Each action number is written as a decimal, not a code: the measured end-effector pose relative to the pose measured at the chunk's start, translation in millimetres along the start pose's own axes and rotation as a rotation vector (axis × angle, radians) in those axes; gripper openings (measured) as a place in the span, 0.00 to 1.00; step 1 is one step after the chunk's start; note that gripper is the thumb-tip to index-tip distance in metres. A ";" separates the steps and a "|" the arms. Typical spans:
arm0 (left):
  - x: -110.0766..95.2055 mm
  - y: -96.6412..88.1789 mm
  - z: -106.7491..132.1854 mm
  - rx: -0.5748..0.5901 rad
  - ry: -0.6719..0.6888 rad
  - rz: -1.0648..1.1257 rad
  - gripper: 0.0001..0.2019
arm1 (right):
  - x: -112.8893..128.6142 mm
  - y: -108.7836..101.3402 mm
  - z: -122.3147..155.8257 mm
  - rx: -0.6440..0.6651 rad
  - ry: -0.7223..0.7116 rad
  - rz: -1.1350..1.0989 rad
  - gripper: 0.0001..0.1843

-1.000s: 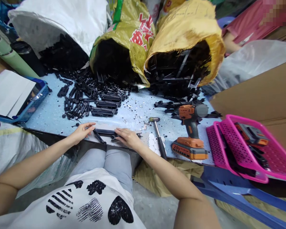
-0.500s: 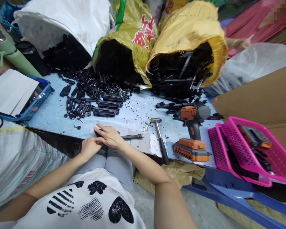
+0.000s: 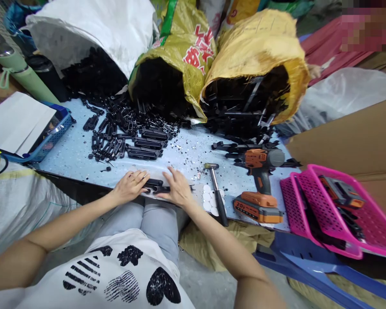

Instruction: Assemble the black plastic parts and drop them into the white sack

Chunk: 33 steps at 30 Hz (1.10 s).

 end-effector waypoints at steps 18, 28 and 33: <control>-65.2 -113.4 12.9 -0.232 0.289 0.789 0.29 | 92.4 -87.7 37.5 0.059 -0.542 -0.721 0.33; -39.6 -75.8 27.1 -0.544 0.088 0.525 0.40 | 51.6 11.9 -40.2 -0.414 0.256 -0.670 0.28; 20.3 -14.7 5.1 -0.199 0.050 0.144 0.26 | -39.8 -0.4 -141.7 -0.276 0.182 -0.450 0.17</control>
Point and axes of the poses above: each hand's wrist, its own z-axis away from the middle knuckle, its own y-axis out of the palm, x = y × z, the point moved 10 cm from there along -z, towards the middle knuckle, and after that the axes turned 2 degrees about y, right-handed, at the moved point
